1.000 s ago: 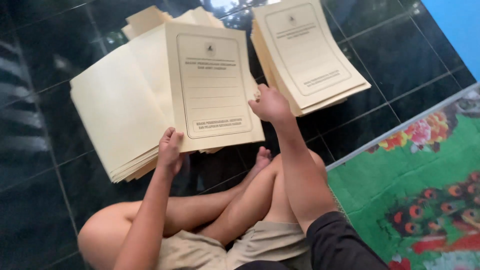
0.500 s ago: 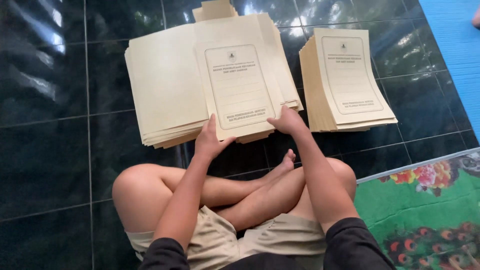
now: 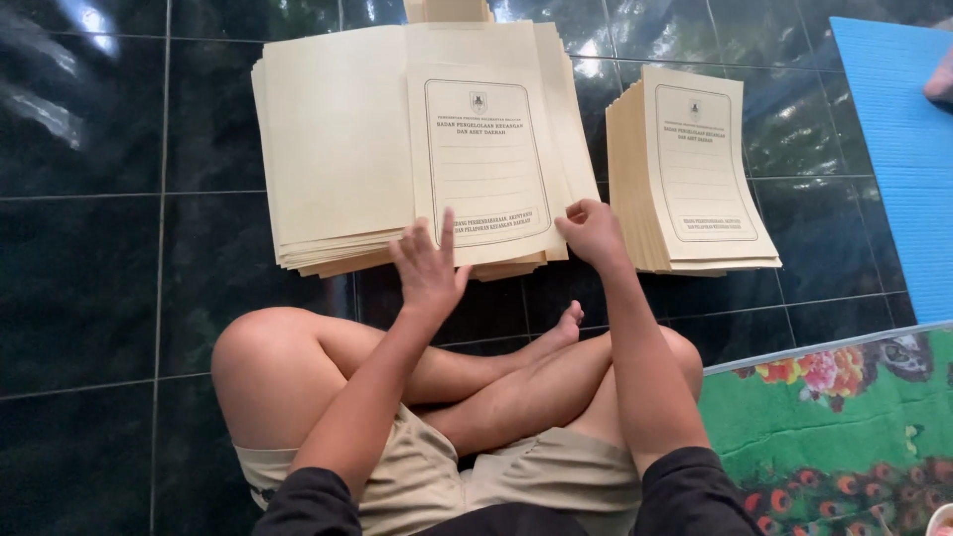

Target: Folding the internal flaps of document covers and stacking them neatly on the floor.

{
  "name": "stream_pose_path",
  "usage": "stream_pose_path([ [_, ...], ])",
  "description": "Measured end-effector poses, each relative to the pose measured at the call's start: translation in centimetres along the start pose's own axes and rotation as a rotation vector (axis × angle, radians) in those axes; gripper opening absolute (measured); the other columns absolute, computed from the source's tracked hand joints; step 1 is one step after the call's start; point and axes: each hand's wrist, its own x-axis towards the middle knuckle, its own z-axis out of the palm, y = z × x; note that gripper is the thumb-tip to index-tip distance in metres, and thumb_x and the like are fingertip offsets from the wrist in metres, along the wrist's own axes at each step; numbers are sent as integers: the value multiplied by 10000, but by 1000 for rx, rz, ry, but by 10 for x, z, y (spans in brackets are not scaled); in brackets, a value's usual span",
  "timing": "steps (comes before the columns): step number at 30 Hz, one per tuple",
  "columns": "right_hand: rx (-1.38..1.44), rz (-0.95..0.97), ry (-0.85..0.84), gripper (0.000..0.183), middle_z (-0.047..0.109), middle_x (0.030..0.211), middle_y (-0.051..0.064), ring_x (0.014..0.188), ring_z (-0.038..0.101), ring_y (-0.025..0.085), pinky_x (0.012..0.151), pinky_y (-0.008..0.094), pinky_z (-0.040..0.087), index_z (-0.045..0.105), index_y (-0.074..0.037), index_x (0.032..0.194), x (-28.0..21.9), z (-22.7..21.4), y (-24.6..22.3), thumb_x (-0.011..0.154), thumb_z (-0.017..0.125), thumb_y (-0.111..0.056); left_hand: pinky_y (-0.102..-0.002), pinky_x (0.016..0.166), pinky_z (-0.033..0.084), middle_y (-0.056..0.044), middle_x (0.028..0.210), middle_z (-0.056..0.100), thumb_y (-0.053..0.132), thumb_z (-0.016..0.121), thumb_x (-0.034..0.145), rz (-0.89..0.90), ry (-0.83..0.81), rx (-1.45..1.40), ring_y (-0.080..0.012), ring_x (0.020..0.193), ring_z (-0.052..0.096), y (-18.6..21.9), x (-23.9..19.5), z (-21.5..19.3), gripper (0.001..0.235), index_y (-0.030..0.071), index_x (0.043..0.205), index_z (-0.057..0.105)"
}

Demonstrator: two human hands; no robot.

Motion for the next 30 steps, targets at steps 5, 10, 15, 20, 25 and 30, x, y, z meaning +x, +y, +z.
stream_pose_path([
  [5,745,-57,-44,152,670,766,43,701,669,131,681,310,605,694,-66,910,-23,-8,-41,860,766,-190,-390,835,521,-15,987,678,439,692,907,553,359,-448,-228,927,674,19,6,-13,377,208,1206,695],
  [10,1011,-246,-166,135,683,879,74,845,699,138,832,356,613,663,-33,974,-28,15,-50,944,716,-154,-306,724,582,37,1031,685,340,624,919,769,476,-533,-199,940,708,42,-5,-12,148,269,1024,701],
  [15,1037,-533,-314,138,710,976,93,934,710,156,874,317,577,651,-4,1038,-39,33,-63,974,691,-120,-526,1015,507,-211,1525,453,462,704,887,596,137,-429,-421,1345,534,34,-18,27,576,252,1405,568],
  [20,819,-510,-395,289,739,1183,98,1175,680,221,1018,408,525,714,-84,1080,-62,23,-85,1056,570,-334,-633,970,467,-260,1538,371,557,639,930,395,112,-215,-470,1411,383,34,-13,-5,654,237,1485,507],
  [25,141,-437,-285,366,751,1054,169,1136,671,389,970,540,500,738,-120,1131,-59,25,-70,1042,583,-439,-698,965,455,-256,1435,468,573,586,937,224,145,-228,-483,1316,504,12,3,-10,655,248,1503,527],
  [30,-144,-412,-304,449,755,1146,119,1155,672,383,996,541,536,703,-128,1249,-46,39,-63,923,659,-435,-802,1117,196,-341,1680,55,430,728,905,8,131,-190,-534,1548,108,-12,11,-17,795,105,1574,445],
])
